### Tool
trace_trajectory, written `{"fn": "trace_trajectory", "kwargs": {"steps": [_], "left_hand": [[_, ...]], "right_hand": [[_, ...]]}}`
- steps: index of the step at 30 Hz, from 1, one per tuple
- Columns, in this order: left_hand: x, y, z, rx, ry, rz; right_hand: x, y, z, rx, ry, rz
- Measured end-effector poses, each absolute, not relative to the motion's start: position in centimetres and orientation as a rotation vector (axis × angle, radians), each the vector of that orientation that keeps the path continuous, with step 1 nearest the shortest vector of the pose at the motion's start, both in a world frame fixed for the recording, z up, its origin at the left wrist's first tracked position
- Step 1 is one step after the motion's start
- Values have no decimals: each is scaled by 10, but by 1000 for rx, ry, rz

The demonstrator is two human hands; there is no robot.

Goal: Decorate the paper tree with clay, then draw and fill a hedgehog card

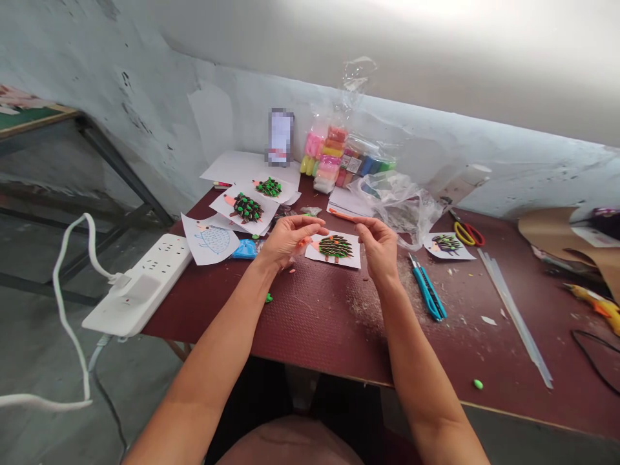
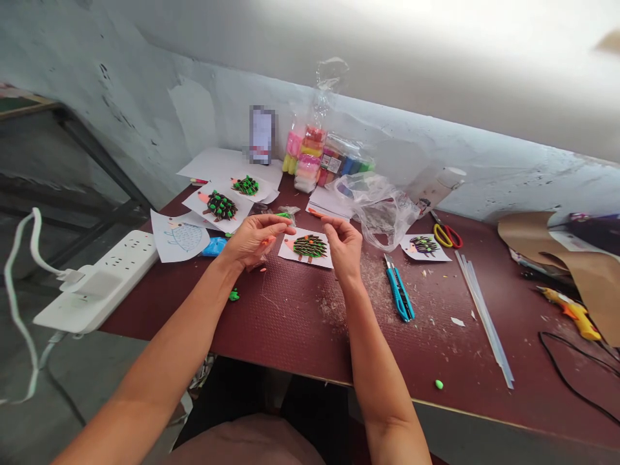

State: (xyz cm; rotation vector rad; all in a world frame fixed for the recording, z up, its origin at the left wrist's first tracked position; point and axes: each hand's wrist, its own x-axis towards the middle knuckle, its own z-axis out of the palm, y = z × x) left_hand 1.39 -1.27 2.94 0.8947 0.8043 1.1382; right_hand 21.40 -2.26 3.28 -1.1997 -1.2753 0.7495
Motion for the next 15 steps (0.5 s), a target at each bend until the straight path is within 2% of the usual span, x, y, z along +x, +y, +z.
{"fn": "trace_trajectory", "kwargs": {"steps": [15], "left_hand": [[22,-19,35,990,816,1031]], "right_hand": [[195,-39,36,-1106,-1403,1026]]}}
